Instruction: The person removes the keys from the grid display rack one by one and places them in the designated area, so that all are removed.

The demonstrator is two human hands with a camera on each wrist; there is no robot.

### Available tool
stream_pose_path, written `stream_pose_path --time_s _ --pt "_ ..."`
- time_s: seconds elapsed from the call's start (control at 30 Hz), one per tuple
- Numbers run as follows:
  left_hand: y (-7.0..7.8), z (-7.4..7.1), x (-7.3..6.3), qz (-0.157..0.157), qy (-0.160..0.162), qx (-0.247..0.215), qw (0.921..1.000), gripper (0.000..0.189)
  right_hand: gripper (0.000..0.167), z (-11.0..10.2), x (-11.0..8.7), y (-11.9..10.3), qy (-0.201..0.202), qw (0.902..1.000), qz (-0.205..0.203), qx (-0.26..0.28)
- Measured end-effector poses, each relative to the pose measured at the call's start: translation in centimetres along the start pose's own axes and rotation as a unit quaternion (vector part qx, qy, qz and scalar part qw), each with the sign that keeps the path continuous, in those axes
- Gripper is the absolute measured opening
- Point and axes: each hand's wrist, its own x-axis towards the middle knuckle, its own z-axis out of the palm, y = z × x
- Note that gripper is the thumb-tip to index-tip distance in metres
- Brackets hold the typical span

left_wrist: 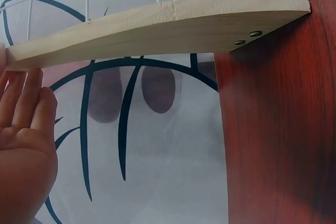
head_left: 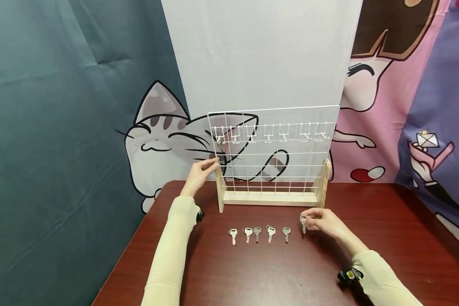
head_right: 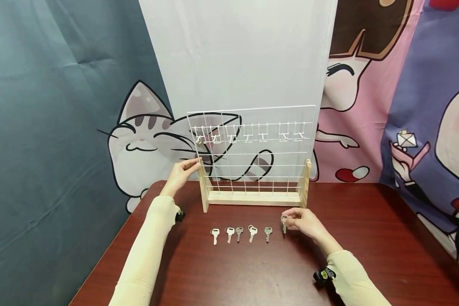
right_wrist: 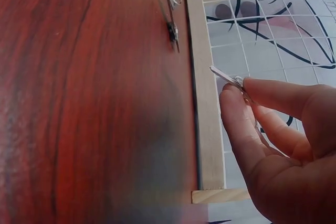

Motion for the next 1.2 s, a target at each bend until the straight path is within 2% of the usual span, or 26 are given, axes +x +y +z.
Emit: stream_pose_path --time_s 0.03,0.1,0.27,0.5,0.73,1.2 --pt "0.6 0.0 -0.3 0.001 0.000 0.001 1.0000 0.038 0.035 0.0 0.0 0.1 -0.004 1.0000 0.002 0.001" --pt "0.4 0.0 -0.4 0.004 0.007 0.004 1.0000 0.037 0.035 0.0 -0.1 0.4 -0.012 0.9999 0.005 0.001" --pt "-1.9 0.2 0.5 0.012 0.028 0.004 0.9995 0.039 0.033 0.2 -0.3 1.0 -0.031 0.9992 0.024 -0.003" --pt "-2.1 0.2 0.6 0.008 0.033 0.013 0.9993 0.039 0.026 0.7 -0.1 1.7 -0.045 0.9976 0.050 -0.017" --pt "-2.3 0.4 0.8 0.009 0.026 -0.013 0.9995 0.041 0.024 0.9 -0.2 2.0 -0.033 0.9972 0.059 -0.033" --pt "-2.4 0.4 0.9 0.012 0.031 -0.005 0.9994 0.040 0.017 1.6 0.0 1.1 0.009 0.9910 0.068 -0.115"
